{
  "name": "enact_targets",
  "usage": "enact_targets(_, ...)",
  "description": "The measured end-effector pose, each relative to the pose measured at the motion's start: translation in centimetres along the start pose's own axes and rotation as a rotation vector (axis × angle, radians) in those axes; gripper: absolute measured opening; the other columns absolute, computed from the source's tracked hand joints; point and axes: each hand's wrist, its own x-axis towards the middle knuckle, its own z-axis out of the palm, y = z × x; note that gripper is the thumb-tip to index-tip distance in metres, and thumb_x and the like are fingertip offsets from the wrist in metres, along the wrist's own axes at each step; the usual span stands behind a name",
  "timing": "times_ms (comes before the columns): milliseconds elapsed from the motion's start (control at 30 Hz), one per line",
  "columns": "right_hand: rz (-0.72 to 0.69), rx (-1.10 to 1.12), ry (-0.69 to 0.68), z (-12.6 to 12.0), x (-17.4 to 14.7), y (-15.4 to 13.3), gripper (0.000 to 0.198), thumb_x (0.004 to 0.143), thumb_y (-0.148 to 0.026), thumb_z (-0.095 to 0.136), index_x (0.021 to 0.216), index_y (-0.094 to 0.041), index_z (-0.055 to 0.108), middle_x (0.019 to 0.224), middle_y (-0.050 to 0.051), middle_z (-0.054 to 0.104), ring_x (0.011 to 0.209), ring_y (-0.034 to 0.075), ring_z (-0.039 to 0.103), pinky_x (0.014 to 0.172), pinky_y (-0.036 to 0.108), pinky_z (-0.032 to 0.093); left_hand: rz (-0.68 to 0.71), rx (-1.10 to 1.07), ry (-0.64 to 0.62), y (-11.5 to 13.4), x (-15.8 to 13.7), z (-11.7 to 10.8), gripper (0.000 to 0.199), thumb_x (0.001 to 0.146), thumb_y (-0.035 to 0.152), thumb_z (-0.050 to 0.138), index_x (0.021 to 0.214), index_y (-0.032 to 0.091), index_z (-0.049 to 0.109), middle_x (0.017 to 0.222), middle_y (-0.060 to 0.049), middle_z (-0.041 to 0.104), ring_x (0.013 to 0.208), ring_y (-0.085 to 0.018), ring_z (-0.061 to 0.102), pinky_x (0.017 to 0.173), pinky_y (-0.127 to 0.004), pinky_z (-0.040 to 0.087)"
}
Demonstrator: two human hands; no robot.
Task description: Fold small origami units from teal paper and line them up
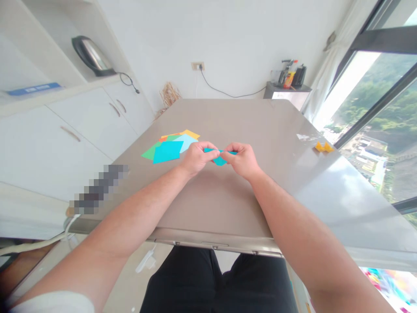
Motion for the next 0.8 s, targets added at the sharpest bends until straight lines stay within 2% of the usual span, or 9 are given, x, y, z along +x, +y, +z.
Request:
enact_targets(200,0.009,0.008,-0.030,-0.1,0.2,0.2,0.019,0.068,-0.034,0.078,0.066,-0.018,0.067,0.064,0.001,0.066,0.064,0.015,0.060,0.064,0.030,0.047,-0.017,-0.004,0.028,0.3,0.0,-0.1,0.015,0.069,0.030,0.075,0.073,0.016,0.070,0.066,-0.001,0.069,0.062,-0.014,0.065,0.062,-0.028,0.055)
enact_targets(400,0.030,0.008,-0.020,-0.3,0.3,-0.1,0.032,0.064,-0.044,0.084,0.061,-0.019,0.063,0.055,0.000,0.062,0.058,0.013,0.054,0.060,0.029,0.043,-0.022,0.032,0.027,0.2,0.1,-0.8,0.019,0.068,0.033,0.077,0.072,0.016,0.070,0.064,0.000,0.069,0.061,-0.015,0.066,0.062,-0.028,0.055)
enact_targets(567,0.065,0.020,-0.113,-1.1,0.4,-0.2,0.031,0.065,-0.047,0.084,0.071,-0.019,0.071,0.063,0.003,0.070,0.064,0.017,0.063,0.066,0.032,0.049,0.004,0.029,0.044,-0.3,0.5,-1.3,0.021,0.070,0.036,0.078,0.074,0.017,0.071,0.064,-0.001,0.071,0.062,-0.017,0.067,0.064,-0.030,0.055)
enact_targets(700,0.058,-0.004,-0.030,-1.7,0.7,0.3,0.033,0.064,-0.046,0.085,0.065,-0.020,0.064,0.057,0.000,0.065,0.058,0.015,0.059,0.065,0.032,0.050,0.001,0.023,0.074,-0.7,0.8,-1.5,0.022,0.068,0.036,0.081,0.073,0.016,0.072,0.064,-0.003,0.070,0.062,-0.018,0.068,0.065,-0.032,0.056)
enact_targets(800,0.060,0.003,-0.037,-2.1,0.9,0.7,0.031,0.065,-0.045,0.085,0.067,-0.020,0.066,0.059,0.000,0.067,0.059,0.014,0.060,0.067,0.032,0.052,-0.024,-0.035,0.106,-0.9,1.1,-1.7,0.026,0.066,0.036,0.084,0.071,0.016,0.071,0.065,-0.003,0.071,0.064,-0.019,0.068,0.068,-0.035,0.058)
